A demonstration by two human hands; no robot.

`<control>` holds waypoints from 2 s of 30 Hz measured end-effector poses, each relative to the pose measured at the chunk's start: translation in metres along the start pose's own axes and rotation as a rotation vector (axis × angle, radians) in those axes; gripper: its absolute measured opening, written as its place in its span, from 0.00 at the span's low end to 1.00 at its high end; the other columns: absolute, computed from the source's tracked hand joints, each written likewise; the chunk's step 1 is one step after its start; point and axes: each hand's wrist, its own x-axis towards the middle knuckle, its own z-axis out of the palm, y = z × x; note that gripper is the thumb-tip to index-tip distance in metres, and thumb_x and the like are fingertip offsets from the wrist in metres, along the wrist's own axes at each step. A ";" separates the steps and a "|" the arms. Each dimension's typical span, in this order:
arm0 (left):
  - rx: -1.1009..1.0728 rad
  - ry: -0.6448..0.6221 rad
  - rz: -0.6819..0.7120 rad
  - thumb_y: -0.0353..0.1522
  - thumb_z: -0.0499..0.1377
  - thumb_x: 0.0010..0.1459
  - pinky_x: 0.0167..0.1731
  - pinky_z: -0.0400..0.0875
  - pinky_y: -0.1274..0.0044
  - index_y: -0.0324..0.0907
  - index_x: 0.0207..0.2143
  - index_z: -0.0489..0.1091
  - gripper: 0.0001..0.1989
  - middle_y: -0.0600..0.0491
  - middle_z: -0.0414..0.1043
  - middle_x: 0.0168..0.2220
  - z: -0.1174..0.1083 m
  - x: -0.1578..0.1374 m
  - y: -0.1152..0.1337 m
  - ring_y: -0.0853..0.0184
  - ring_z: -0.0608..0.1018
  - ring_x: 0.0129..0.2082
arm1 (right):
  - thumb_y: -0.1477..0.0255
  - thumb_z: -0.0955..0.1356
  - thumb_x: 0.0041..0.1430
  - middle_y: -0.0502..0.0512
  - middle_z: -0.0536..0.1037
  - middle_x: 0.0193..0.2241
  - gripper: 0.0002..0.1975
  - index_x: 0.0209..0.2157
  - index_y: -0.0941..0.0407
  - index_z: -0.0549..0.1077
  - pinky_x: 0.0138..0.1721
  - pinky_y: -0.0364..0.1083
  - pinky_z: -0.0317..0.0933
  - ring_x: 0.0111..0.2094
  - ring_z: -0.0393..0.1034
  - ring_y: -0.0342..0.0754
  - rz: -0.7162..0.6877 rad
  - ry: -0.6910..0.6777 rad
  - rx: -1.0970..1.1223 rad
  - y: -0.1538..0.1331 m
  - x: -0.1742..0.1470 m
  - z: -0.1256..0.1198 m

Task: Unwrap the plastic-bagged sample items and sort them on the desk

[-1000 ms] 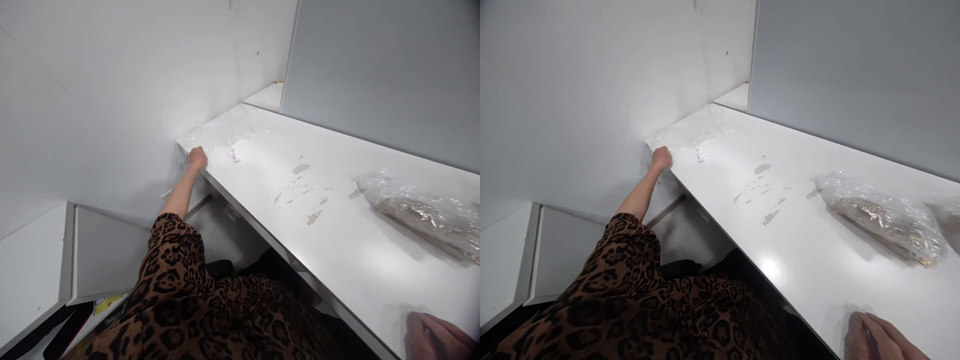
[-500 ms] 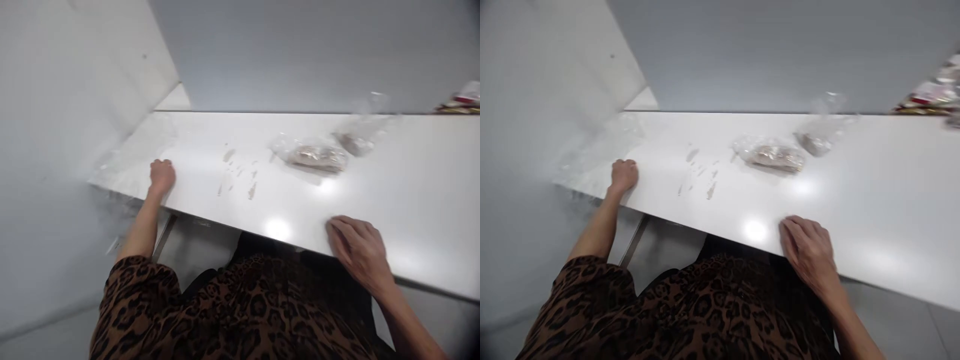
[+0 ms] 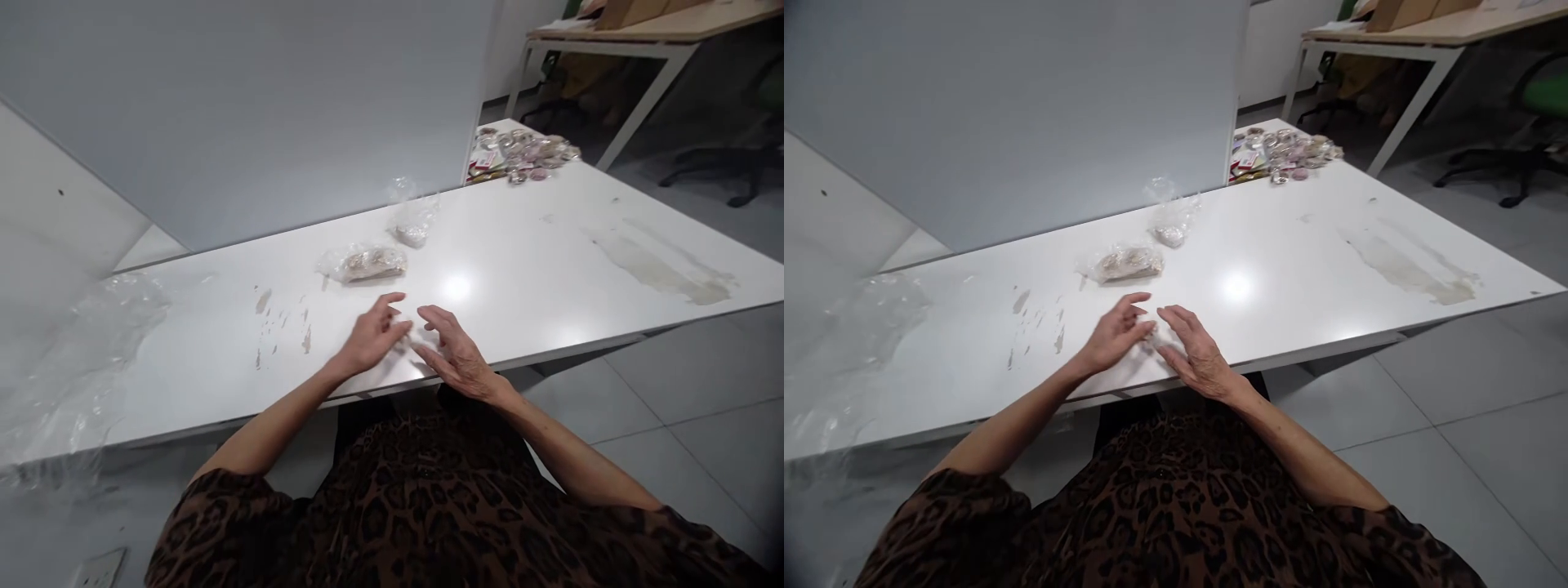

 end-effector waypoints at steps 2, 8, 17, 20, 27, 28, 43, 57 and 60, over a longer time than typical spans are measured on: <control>-0.095 -0.129 0.035 0.43 0.62 0.65 0.45 0.79 0.69 0.47 0.66 0.64 0.30 0.49 0.79 0.43 0.037 0.017 0.010 0.63 0.82 0.39 | 0.72 0.65 0.76 0.65 0.73 0.61 0.23 0.69 0.50 0.64 0.37 0.46 0.75 0.51 0.76 0.50 -0.018 0.028 -0.002 0.004 -0.003 -0.012; -0.119 -0.253 0.017 0.49 0.62 0.67 0.56 0.79 0.61 0.49 0.73 0.55 0.38 0.35 0.62 0.71 0.078 0.048 0.028 0.56 0.81 0.55 | 0.66 0.67 0.73 0.60 0.81 0.46 0.12 0.53 0.54 0.76 0.35 0.49 0.73 0.34 0.74 0.47 0.205 0.283 -0.223 0.056 -0.013 -0.086; 0.058 0.051 0.042 0.41 0.64 0.65 0.49 0.80 0.67 0.48 0.67 0.66 0.30 0.42 0.71 0.63 0.039 0.057 -0.003 0.64 0.82 0.44 | 0.63 0.70 0.65 0.65 0.79 0.42 0.21 0.46 0.69 0.80 0.51 0.54 0.64 0.42 0.75 0.49 0.832 0.448 -0.672 0.208 -0.005 -0.248; 0.088 0.184 0.092 0.40 0.62 0.65 0.40 0.80 0.71 0.47 0.63 0.69 0.25 0.43 0.74 0.59 0.021 0.051 -0.014 0.66 0.81 0.39 | 0.69 0.71 0.66 0.74 0.79 0.50 0.19 0.50 0.70 0.79 0.62 0.64 0.59 0.57 0.72 0.63 0.792 0.465 -0.718 0.208 -0.008 -0.264; 0.597 0.677 0.226 0.35 0.57 0.69 0.65 0.70 0.60 0.46 0.57 0.76 0.17 0.42 0.71 0.63 -0.034 0.056 -0.023 0.53 0.73 0.64 | 0.67 0.64 0.74 0.71 0.81 0.47 0.20 0.51 0.66 0.80 0.57 0.63 0.65 0.49 0.77 0.64 0.462 0.366 -0.607 0.163 0.033 -0.192; 0.657 0.724 0.191 0.36 0.59 0.68 0.68 0.66 0.58 0.46 0.59 0.75 0.18 0.41 0.68 0.67 -0.042 0.060 -0.025 0.51 0.69 0.68 | 0.64 0.64 0.75 0.71 0.81 0.48 0.20 0.51 0.66 0.81 0.52 0.60 0.67 0.44 0.77 0.59 0.435 0.318 -0.551 0.159 0.045 -0.171; 0.676 0.363 -0.073 0.40 0.63 0.66 0.67 0.62 0.62 0.47 0.60 0.67 0.22 0.49 0.73 0.65 -0.071 0.063 -0.054 0.55 0.70 0.67 | 0.62 0.69 0.59 0.61 0.73 0.63 0.23 0.56 0.50 0.75 0.56 0.66 0.70 0.60 0.69 0.65 0.228 -0.421 0.103 0.112 0.179 0.003; 0.920 0.401 -0.160 0.40 0.61 0.63 0.58 0.62 0.60 0.44 0.48 0.68 0.14 0.45 0.79 0.45 -0.076 0.060 -0.037 0.50 0.75 0.53 | 0.59 0.68 0.66 0.71 0.75 0.47 0.13 0.38 0.55 0.69 0.56 0.63 0.61 0.54 0.66 0.66 0.501 -0.214 -0.427 0.160 0.169 -0.006; 0.888 0.504 -0.244 0.40 0.58 0.67 0.59 0.62 0.59 0.43 0.48 0.69 0.12 0.45 0.80 0.46 -0.083 0.063 -0.041 0.49 0.76 0.52 | 0.64 0.67 0.64 0.68 0.75 0.45 0.08 0.36 0.53 0.66 0.50 0.58 0.63 0.48 0.68 0.63 0.431 -0.282 -0.453 0.147 0.146 -0.018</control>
